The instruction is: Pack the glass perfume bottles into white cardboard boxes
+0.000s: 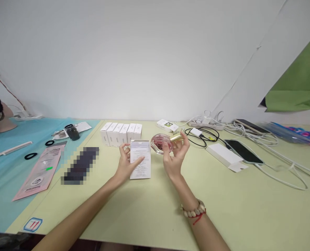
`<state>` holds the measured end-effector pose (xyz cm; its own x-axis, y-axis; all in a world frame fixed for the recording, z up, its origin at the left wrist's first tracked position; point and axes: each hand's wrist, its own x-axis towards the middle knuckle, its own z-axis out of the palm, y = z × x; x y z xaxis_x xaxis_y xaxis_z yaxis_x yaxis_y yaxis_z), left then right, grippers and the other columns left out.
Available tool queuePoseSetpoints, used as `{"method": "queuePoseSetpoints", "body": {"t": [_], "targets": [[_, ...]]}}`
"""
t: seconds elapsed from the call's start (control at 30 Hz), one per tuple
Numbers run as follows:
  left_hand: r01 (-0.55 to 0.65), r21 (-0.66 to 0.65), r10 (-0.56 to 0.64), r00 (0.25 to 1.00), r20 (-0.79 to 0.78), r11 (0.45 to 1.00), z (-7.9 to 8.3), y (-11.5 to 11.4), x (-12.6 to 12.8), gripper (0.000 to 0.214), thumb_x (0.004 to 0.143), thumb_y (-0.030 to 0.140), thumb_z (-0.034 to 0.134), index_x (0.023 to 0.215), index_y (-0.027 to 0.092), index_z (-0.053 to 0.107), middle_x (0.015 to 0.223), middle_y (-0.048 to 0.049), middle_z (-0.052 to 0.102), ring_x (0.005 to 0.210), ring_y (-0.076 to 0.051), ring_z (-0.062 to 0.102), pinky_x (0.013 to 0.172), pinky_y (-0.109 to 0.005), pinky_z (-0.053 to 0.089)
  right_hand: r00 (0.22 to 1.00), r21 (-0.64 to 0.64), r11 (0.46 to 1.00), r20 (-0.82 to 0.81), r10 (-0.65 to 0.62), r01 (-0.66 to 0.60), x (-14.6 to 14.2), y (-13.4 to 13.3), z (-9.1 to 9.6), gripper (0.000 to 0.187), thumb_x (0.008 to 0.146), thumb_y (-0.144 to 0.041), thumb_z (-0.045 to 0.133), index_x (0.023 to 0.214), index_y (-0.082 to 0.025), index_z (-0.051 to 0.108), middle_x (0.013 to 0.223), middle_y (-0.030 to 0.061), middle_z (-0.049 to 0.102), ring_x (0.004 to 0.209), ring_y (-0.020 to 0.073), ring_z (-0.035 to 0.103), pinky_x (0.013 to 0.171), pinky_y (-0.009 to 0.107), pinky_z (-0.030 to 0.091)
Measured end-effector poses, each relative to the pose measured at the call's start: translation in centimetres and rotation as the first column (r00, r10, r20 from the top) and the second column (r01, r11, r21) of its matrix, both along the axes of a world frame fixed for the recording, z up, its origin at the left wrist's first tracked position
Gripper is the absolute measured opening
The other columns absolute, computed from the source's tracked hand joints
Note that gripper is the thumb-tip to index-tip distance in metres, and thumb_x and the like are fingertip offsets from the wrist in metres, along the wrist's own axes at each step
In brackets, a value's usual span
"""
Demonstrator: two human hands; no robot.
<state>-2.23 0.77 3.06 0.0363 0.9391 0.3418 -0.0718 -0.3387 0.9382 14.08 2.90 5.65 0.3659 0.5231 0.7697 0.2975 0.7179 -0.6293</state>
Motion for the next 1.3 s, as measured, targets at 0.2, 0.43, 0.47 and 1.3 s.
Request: {"method": "queuePoseSetpoints", "body": {"t": [0.2, 0.43, 0.47, 1.3], "targets": [[0.053, 0.097, -0.037, 0.986, -0.161, 0.994, -0.1, -0.4, 0.3, 0.058, 0.068, 0.033, 0.069, 0.103, 0.025, 0.024, 0.096, -0.0020, 0.056, 0.081, -0.015, 0.061, 0.068, -0.027, 0.049, 0.971, 0.064, 0.972, 0.100, 0.219, -0.226, -1.7, -2.4, 1.2, 0.057, 0.080, -0.025, 0.056, 0.129, -0.030, 0.026, 0.104, 0.0096, 0.056, 0.089, 0.0204, 0.060, 0.071, 0.036, 0.052], [0.005, 0.346, 0.100, 0.953, -0.286, 0.938, -2.0, -0.4, 0.5, 0.050, 0.070, 0.034, 0.067, 0.095, 0.023, 0.025, 0.087, 0.0021, 0.045, 0.068, -0.008, 0.054, 0.060, -0.022, 0.045, 0.918, 0.119, 0.969, 0.363, 0.159, -0.215, -1.1, -1.8, 0.7, 0.052, 0.077, -0.013, 0.058, 0.121, -0.029, 0.036, 0.104, 0.0069, 0.057, 0.094, 0.0210, 0.059, 0.074, 0.038, 0.051], [-0.014, 0.394, 0.137, 0.948, -0.287, 0.919, -2.2, -0.3, 0.5, 0.049, 0.071, 0.034, 0.067, 0.095, 0.023, 0.025, 0.087, 0.0016, 0.045, 0.069, -0.008, 0.054, 0.060, -0.022, 0.045, 0.900, 0.143, 0.970, 0.418, 0.123, -0.199, -1.0, -1.7, 0.9, 0.051, 0.076, -0.013, 0.059, 0.120, -0.029, 0.038, 0.102, 0.0062, 0.058, 0.092, 0.0211, 0.059, 0.074, 0.039, 0.050], [0.025, 0.415, 0.117, 0.943, -0.313, 0.909, -1.7, 1.4, -0.8, 0.041, 0.077, 0.025, 0.060, 0.108, 0.023, 0.033, 0.102, -0.0037, 0.050, 0.091, -0.013, 0.058, 0.078, -0.031, 0.050, 0.738, 0.137, 0.986, 0.656, -0.159, 0.090, -2.0, -1.5, -0.2, 0.027, 0.076, -0.025, 0.061, 0.103, -0.026, 0.058, 0.106, 0.0037, 0.062, 0.102, 0.0203, 0.055, 0.088, 0.037, 0.036]]}}
